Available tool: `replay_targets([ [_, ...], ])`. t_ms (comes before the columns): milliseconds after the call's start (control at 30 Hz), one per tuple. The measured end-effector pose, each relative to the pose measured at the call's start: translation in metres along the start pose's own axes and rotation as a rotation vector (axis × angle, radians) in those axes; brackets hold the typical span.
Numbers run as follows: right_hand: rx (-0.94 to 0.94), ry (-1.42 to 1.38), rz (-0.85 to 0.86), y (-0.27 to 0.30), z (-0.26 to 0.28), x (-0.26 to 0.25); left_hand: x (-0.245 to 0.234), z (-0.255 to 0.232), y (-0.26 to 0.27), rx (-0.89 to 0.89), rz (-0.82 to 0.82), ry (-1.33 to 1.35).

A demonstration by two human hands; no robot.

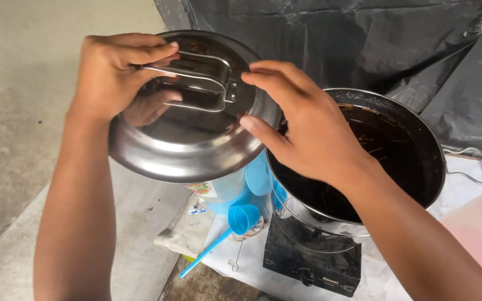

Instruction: The person removes a lid from a pot on a portable stove and places it aside. They then use a blue ladle to stir a dark liquid containing thin brown sticks inside the pot. The person continues stirring the contents for the remainder of the video.

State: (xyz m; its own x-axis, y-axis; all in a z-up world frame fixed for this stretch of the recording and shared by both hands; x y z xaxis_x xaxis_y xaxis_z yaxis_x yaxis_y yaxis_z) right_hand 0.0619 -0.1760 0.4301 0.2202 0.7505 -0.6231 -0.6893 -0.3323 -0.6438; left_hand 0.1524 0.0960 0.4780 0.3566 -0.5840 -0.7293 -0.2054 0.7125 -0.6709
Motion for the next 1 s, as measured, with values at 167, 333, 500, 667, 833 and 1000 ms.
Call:
replay_targets([
  [167, 0.05, 0.116, 0.111, -0.031, -0.049, 0.046, 0.02, 0.021, -0.017, -0.014, -0.05, 0.059],
  [333, 0.138, 0.239, 0.26, -0.063, -0.078, 0.071, 0.022, 0.042, -0.027, 0.069, -0.092, -0.012],
  [500, 0.077, 0.17, 0.107, -0.09, -0.089, 0.055, 0.027, 0.052, -0.04, 0.107, -0.135, -0.096],
  [667, 0.101, 0.143, -0.003, -0.111, -0.109, 0.041, 0.042, 0.069, -0.054, 0.078, -0.167, -0.112],
  [833, 0.033, 0.13, -0.07, -0.139, -0.13, 0.037, 0.058, 0.095, -0.067, -0.015, -0.201, -0.039],
  [1000, -0.043, 0.091, -0.054, -0.162, -0.15, 0.047, 0.082, 0.111, -0.081, 0.011, -0.158, 0.036],
])
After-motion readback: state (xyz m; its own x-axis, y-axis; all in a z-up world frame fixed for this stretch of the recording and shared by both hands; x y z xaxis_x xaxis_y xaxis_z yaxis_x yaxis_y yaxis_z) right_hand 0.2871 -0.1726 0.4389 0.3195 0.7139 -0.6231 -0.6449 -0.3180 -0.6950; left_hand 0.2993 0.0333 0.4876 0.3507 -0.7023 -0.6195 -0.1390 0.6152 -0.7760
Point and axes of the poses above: each hand's wrist, its own y-axis away from the middle knuckle, its own x-axis out of the palm, z = x × y, the point moved 10 cm from there along -y, towards the middle knuckle, and after that the axes turned 10 degrees about x, right-handed, at the moved point
